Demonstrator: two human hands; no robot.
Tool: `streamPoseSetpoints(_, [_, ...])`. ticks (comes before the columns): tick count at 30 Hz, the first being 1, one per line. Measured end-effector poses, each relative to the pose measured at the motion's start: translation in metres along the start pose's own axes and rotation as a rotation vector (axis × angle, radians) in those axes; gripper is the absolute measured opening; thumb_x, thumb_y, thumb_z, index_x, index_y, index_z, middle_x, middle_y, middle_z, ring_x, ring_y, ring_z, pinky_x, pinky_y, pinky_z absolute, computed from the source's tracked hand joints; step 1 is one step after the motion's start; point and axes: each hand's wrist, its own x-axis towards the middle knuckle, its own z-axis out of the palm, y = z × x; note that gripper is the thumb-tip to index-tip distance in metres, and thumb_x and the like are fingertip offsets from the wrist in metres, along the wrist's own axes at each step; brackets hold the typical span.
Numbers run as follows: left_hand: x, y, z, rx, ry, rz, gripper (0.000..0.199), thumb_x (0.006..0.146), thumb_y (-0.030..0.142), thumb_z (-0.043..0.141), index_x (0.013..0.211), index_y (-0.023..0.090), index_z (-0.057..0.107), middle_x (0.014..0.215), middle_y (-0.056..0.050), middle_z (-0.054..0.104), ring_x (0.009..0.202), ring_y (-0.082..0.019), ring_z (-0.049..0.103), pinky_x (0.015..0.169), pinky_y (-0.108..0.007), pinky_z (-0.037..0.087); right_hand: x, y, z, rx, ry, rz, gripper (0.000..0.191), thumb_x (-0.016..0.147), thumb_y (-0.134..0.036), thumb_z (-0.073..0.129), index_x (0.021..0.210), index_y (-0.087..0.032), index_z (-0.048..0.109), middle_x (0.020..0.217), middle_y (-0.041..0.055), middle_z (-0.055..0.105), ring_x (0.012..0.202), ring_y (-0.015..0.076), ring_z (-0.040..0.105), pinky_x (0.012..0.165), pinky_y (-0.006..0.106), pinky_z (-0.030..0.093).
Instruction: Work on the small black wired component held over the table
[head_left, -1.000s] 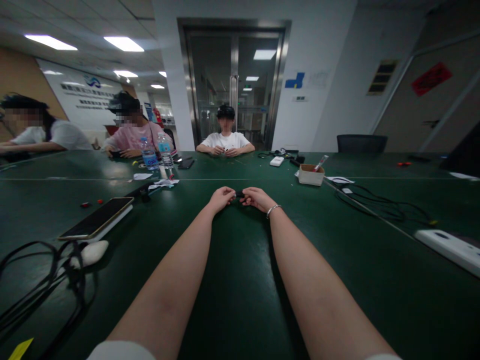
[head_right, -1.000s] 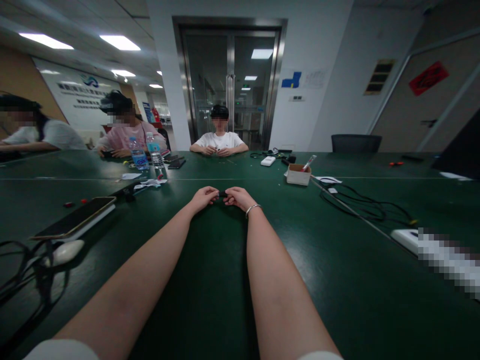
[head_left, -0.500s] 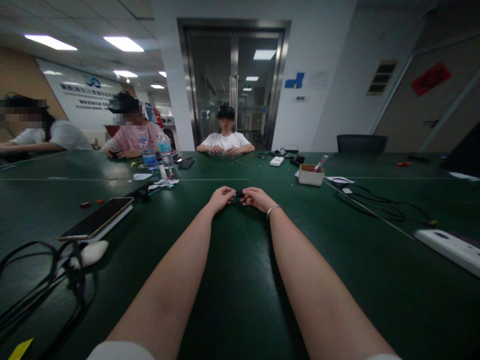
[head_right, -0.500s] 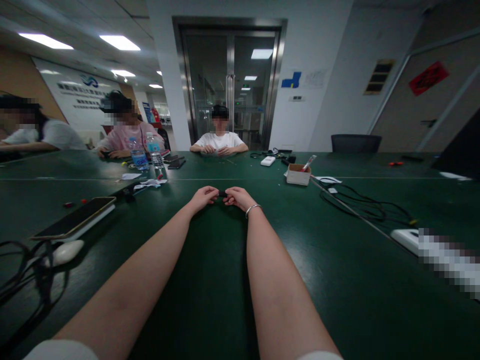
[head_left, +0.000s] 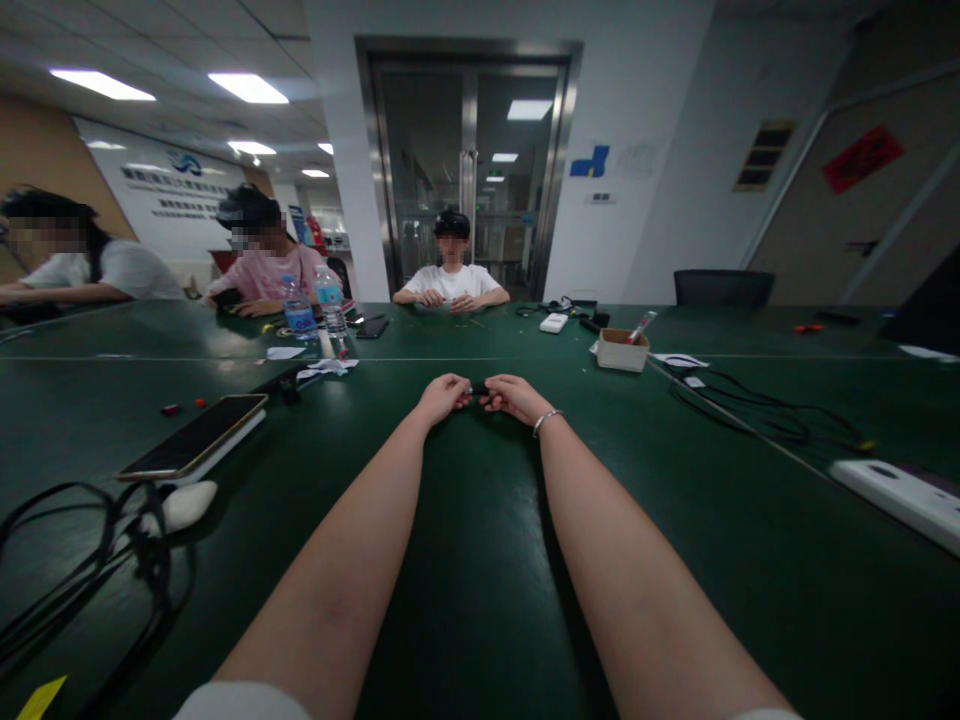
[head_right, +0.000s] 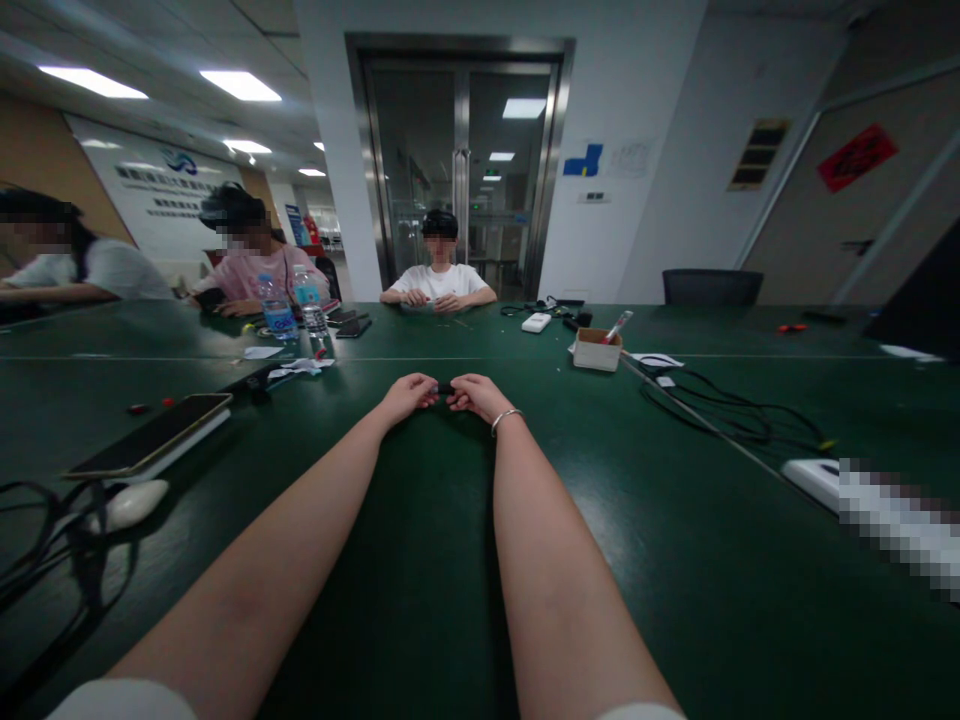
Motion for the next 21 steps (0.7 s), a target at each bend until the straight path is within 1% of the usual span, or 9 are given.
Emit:
streamPoseSetpoints(2, [-0.0006, 0.0001, -0.0002, 0.013, -0.007, 0.015, 0.015, 0.080, 0.025, 0.060, 0.088, 0.012, 0.058, 0.073, -0.004, 0.062, 0.062, -0.009, 0.058, 0.058, -0.021, 0.045, -0.0001, 0.0000, -0.0001, -0.001, -0.001, 0.001, 0.006, 0.087, -0.008, 0.053, 0.082, -0.011, 0.055, 0.053, 0.0021, 0.061, 0.039, 0.0057, 0.053, 0.053, 0.020, 0.054])
streamPoseSetpoints(5, [-0.0013, 0.0006, -0.0001, 0.000, 0.004, 0.018, 0.018, 0.079, 0.027, 0.062, 0.088, 0.013, 0.058, 0.077, -0.004, 0.063, 0.065, -0.010, 0.059, 0.058, -0.021, 0.045, -0.0006, -0.0003, 0.0002, -0.003, 0.005, -0.001, 0.008, 0.088, -0.007, 0.051, 0.082, -0.012, 0.054, 0.052, 0.0016, 0.060, 0.040, 0.0063, 0.053, 0.054, 0.021, 0.055])
streamPoseSetpoints(9, [-0.0004, -0.0002, 0.0013, 0.005, 0.013, 0.005, 0.018, 0.082, 0.030, 0.057, 0.085, 0.012, 0.058, 0.069, -0.004, 0.061, 0.058, -0.009, 0.056, 0.055, -0.021, 0.043, -0.0012, -0.0008, 0.0006, -0.006, 0.005, -0.001, 0.009, 0.087, -0.007, 0.052, 0.081, -0.012, 0.054, 0.052, 0.0012, 0.060, 0.040, 0.0063, 0.054, 0.053, 0.021, 0.055])
streamPoseSetpoints(12, [0.0003, -0.0013, 0.0015, 0.037, 0.010, 0.029, 0.017, 0.078, 0.027, 0.062, 0.086, 0.012, 0.058, 0.069, -0.003, 0.061, 0.058, -0.009, 0.055, 0.056, -0.021, 0.043, -0.0012, -0.0006, 0.0005, -0.008, 0.003, -0.002, 0.010, 0.088, -0.006, 0.050, 0.081, -0.011, 0.054, 0.051, 0.0009, 0.060, 0.041, 0.0068, 0.055, 0.053, 0.021, 0.055])
streamPoseSetpoints(15, [0.0008, -0.0013, 0.0008, 0.024, 0.017, 0.029, 0.023, 0.077, 0.034, 0.062, 0.085, 0.013, 0.059, 0.074, -0.003, 0.063, 0.061, -0.010, 0.057, 0.057, -0.021, 0.044, -0.0005, 0.0001, -0.0001, -0.008, 0.001, -0.008, 0.010, 0.088, -0.006, 0.049, 0.082, -0.011, 0.054, 0.051, 0.0005, 0.059, 0.041, 0.0069, 0.055, 0.053, 0.021, 0.055])
streamPoseSetpoints(18, [0.0015, -0.0005, 0.0008, 0.029, 0.014, -0.008, 0.025, 0.083, 0.037, 0.055, 0.082, 0.013, 0.059, 0.066, -0.003, 0.060, 0.055, -0.010, 0.054, 0.054, -0.022, 0.042, 0.0008, 0.0012, -0.0007, -0.005, -0.004, -0.007, 0.009, 0.088, -0.006, 0.049, 0.082, -0.012, 0.054, 0.051, 0.0002, 0.060, 0.040, 0.0064, 0.054, 0.052, 0.021, 0.055])
streamPoseSetpoints(21, [0.0018, 0.0001, 0.0015, 0.050, 0.012, -0.003, 0.017, 0.080, 0.029, 0.059, 0.081, 0.013, 0.058, 0.060, -0.001, 0.058, 0.051, -0.008, 0.050, 0.053, -0.021, 0.041, 0.0020, 0.0022, -0.0014, -0.002, 0.000, -0.006, 0.008, 0.087, -0.006, 0.050, 0.082, -0.012, 0.054, 0.050, -0.0004, 0.059, 0.041, 0.0069, 0.055, 0.053, 0.021, 0.055])
